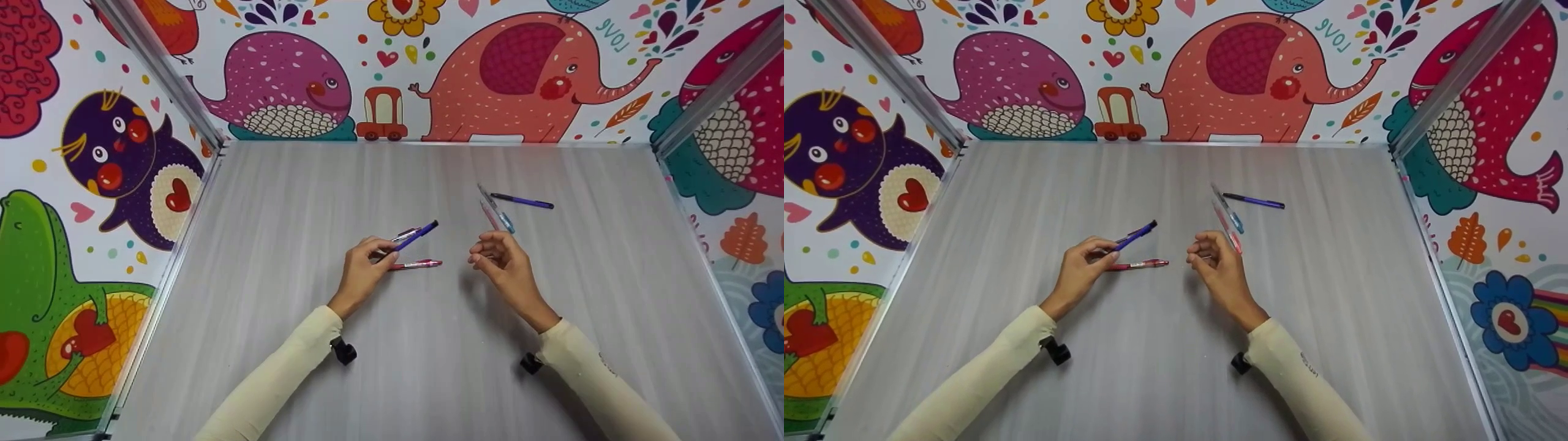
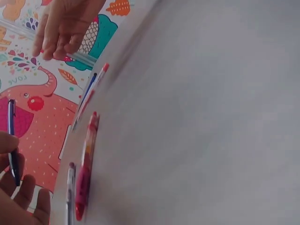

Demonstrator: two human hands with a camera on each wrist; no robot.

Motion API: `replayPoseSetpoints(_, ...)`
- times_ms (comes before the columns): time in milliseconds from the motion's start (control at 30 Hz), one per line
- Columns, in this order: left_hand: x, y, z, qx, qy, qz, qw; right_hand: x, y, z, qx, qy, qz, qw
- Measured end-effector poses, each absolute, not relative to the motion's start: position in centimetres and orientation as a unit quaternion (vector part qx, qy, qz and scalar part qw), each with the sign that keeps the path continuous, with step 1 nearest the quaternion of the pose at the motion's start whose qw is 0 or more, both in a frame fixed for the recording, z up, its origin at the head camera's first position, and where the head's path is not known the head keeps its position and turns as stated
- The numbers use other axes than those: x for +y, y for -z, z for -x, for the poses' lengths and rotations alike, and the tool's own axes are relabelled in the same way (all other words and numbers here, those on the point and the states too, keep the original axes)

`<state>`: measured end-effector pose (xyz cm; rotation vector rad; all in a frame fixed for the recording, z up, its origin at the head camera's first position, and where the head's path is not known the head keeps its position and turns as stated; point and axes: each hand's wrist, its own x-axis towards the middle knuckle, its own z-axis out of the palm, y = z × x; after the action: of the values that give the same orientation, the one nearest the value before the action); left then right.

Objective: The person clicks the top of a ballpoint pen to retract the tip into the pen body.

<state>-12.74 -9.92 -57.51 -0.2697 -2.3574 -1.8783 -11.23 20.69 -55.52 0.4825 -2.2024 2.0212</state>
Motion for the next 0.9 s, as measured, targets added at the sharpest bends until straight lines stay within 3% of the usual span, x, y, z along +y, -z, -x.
replayPoseSetpoints(167, -11.0, 58.0, 13.1, -0.795, 0.599, 0.074, 0.061, 20.9, 55.8, 11.2, -0.729, -0.663, -0.161, 0.053)
replayPoseSetpoints(500, -12.6, 58.9, 14.2, -0.809, 0.571, 0.071, 0.118, 21.3, 56.7, 11.0, -0.729, -0.668, -0.143, 0.042)
replayPoseSetpoints(900, -13.6, 60.2, 14.9, -0.821, 0.554, 0.047, 0.132, 21.5, 57.1, 11.0, -0.736, -0.659, -0.148, 0.048)
